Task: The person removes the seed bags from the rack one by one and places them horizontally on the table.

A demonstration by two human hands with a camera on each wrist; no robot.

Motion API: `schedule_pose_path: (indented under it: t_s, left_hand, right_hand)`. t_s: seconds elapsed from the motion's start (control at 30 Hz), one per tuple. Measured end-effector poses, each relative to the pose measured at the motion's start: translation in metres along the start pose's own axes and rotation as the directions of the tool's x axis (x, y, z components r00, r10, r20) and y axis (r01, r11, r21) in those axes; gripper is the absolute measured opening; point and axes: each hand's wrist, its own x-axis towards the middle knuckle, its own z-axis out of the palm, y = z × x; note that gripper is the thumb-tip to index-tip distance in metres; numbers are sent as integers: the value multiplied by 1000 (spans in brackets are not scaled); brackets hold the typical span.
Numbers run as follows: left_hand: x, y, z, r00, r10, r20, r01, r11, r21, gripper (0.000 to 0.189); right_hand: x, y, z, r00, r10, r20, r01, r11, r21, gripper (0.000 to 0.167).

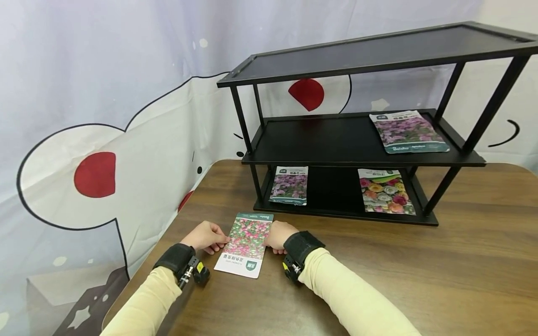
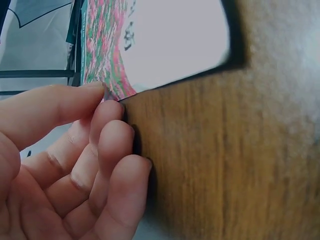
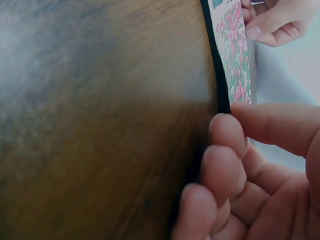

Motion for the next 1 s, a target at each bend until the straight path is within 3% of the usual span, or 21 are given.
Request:
schedule_pose_path:
  t_s: [0.17, 0.27, 0.33, 0.43, 0.57, 0.73, 0.83, 1.0]
  left_hand:
    - [1, 3, 1, 1000, 17, -5, -17, 1000, -1, 15]
    - [5, 5, 5, 997, 44, -64, -44, 999, 1, 14]
    - [6, 9, 8, 990, 77, -120, -79, 997, -13, 14]
    - [5, 23, 13, 964, 183, -192, -196, 979, -51, 12]
    - [-1, 61, 20, 911, 347, -221, -375, 922, -94, 12]
    - [-10, 115, 38, 849, 504, -157, -527, 831, -180, 14]
    - [-13, 149, 50, 825, 559, -86, -559, 783, -273, 15]
    - [-11, 213, 59, 802, 597, -11, -548, 729, -412, 16]
  right_hand:
    - [0, 6, -1, 1000, 1, 1, -1, 999, 41, 25]
    - [-6, 13, -6, 1000, 0, -2, 0, 995, 103, 25]
    - [-13, 17, -12, 1000, -14, -15, 16, 989, 149, 25]
    - [-28, 22, -31, 997, -54, -63, 65, 980, 190, 25]
    - [-51, 32, -65, 984, -115, -135, 140, 971, 194, 25]
    - [-79, 44, -105, 973, -122, -198, 164, 964, 209, 24]
    - [-96, 47, -127, 965, -104, -239, 155, 967, 202, 24]
    - [-120, 48, -165, 954, -45, -295, 102, 978, 181, 29]
